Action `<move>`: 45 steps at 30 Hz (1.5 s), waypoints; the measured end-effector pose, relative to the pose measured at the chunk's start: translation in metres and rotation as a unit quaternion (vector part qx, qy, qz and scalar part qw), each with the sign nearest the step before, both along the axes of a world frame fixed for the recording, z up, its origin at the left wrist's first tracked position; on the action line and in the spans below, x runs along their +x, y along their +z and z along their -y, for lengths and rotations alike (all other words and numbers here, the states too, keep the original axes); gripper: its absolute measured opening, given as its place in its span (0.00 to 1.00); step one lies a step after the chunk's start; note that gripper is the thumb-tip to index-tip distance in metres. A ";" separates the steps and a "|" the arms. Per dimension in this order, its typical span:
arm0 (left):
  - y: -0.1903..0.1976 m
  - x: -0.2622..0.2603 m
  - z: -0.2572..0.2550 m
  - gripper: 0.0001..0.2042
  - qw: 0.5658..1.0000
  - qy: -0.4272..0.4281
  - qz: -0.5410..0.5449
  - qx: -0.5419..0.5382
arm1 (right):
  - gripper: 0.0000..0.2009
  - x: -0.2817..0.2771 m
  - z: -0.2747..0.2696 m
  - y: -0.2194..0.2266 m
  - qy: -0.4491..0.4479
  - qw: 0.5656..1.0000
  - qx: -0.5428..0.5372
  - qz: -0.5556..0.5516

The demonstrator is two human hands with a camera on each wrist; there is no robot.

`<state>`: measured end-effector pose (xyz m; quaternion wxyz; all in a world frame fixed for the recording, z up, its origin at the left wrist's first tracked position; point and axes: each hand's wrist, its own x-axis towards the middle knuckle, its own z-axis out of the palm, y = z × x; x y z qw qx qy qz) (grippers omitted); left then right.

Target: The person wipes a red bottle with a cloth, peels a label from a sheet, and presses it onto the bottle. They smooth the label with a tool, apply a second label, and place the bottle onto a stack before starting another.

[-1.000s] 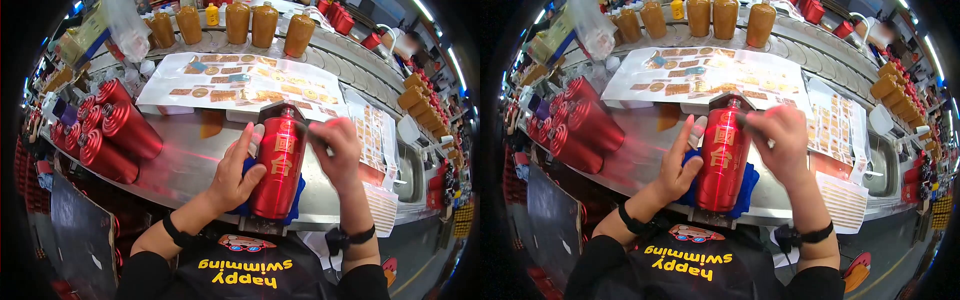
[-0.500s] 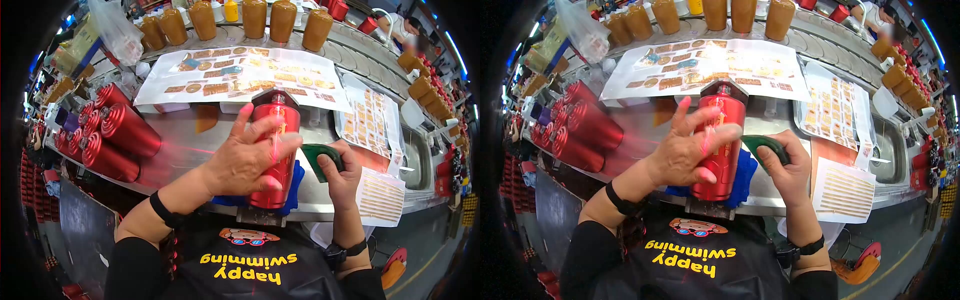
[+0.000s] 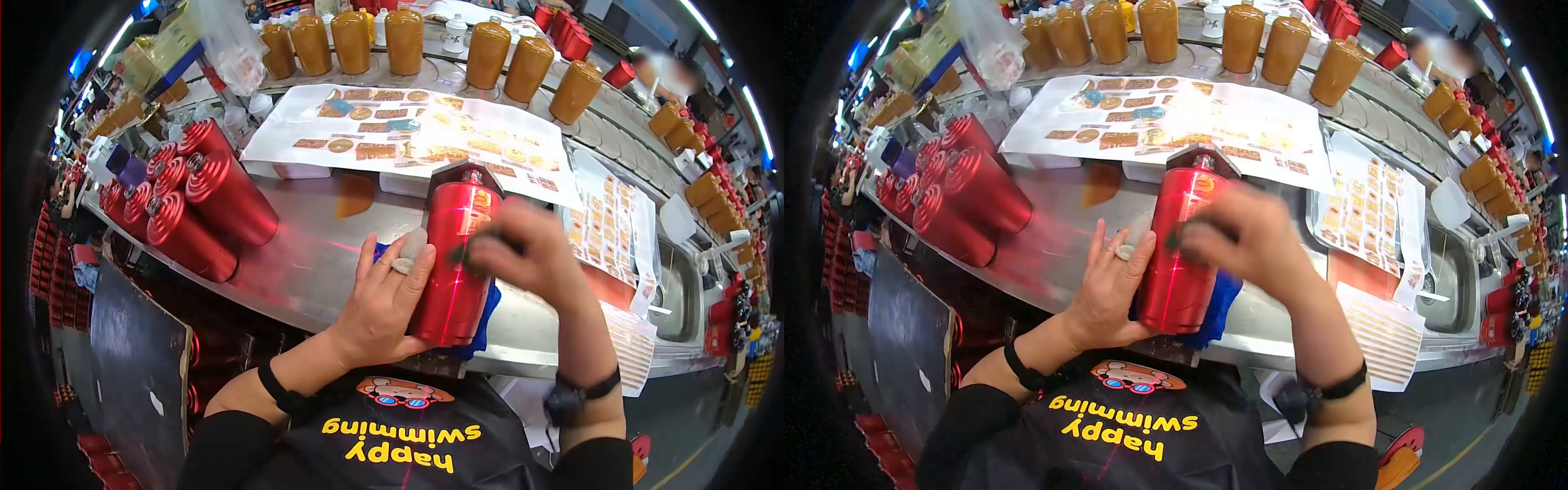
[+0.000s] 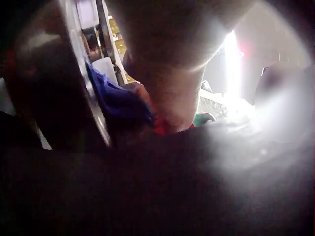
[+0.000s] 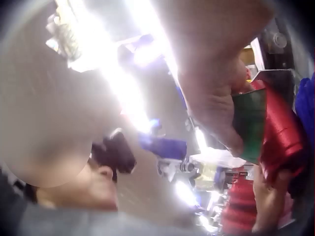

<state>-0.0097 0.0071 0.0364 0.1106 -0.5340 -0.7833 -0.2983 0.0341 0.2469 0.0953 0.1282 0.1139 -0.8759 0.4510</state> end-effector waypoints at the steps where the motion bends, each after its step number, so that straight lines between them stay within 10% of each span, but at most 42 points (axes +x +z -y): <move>1: 0.004 0.001 0.000 0.53 0.999 0.006 -0.028 -0.019 | 0.10 -0.018 -0.002 0.001 -0.100 0.989 0.056 -0.097; 2: 0.006 0.002 0.000 0.52 0.999 0.008 -0.029 -0.025 | 0.09 -0.029 -0.001 0.004 -0.197 0.955 0.111 -0.192; 4: 0.007 0.002 0.002 0.52 0.999 0.014 -0.028 -0.038 | 0.08 -0.014 0.014 0.019 -0.107 0.915 0.310 -0.237; 8: -0.007 0.001 0.004 0.51 1.000 -0.003 0.003 0.022 | 0.10 -0.004 0.010 0.021 0.096 0.988 0.111 -0.040; 10: -0.014 -0.003 0.001 0.51 0.999 -0.020 0.011 0.048 | 0.08 -0.024 0.003 0.003 -0.141 0.988 -0.065 -0.022; 12: -0.020 -0.005 0.004 0.51 0.998 -0.031 0.042 0.038 | 0.10 -0.017 -0.005 -0.004 -0.238 0.916 0.239 -0.217; 16: -0.029 -0.007 0.007 0.51 0.991 -0.042 0.115 0.048 | 0.13 0.041 0.033 0.007 0.088 0.991 0.081 -0.059; 19: -0.017 -0.020 0.007 0.47 0.989 -0.108 0.078 0.068 | 0.09 0.047 0.005 -0.008 -0.137 0.976 -0.111 0.124; 21: -0.003 -0.043 -0.006 0.44 0.992 -0.124 0.012 0.027 | 0.13 0.039 -0.026 -0.030 -0.279 0.959 -0.051 -0.020; 24: 0.005 -0.071 -0.031 0.39 0.993 -0.112 0.000 0.032 | 0.14 0.013 -0.056 -0.009 -0.274 0.961 -0.023 -0.026; 30: 0.004 -0.072 -0.032 0.36 0.994 -0.082 0.015 0.068 | 0.24 -0.086 -0.186 -0.054 -0.238 0.880 0.407 0.060; 36: 0.000 -0.069 -0.018 0.36 0.995 -0.076 0.056 0.045 | 0.25 -0.129 -0.182 -0.051 -0.249 0.807 0.501 0.189; 40: -0.002 -0.072 -0.014 0.34 0.992 -0.087 0.074 0.047 | 0.14 -0.142 -0.238 -0.072 -0.333 0.817 0.467 0.054; 45: -0.008 -0.072 -0.016 0.35 0.988 -0.102 0.098 0.063 | 0.19 -0.146 -0.259 -0.073 -0.406 0.834 0.337 0.158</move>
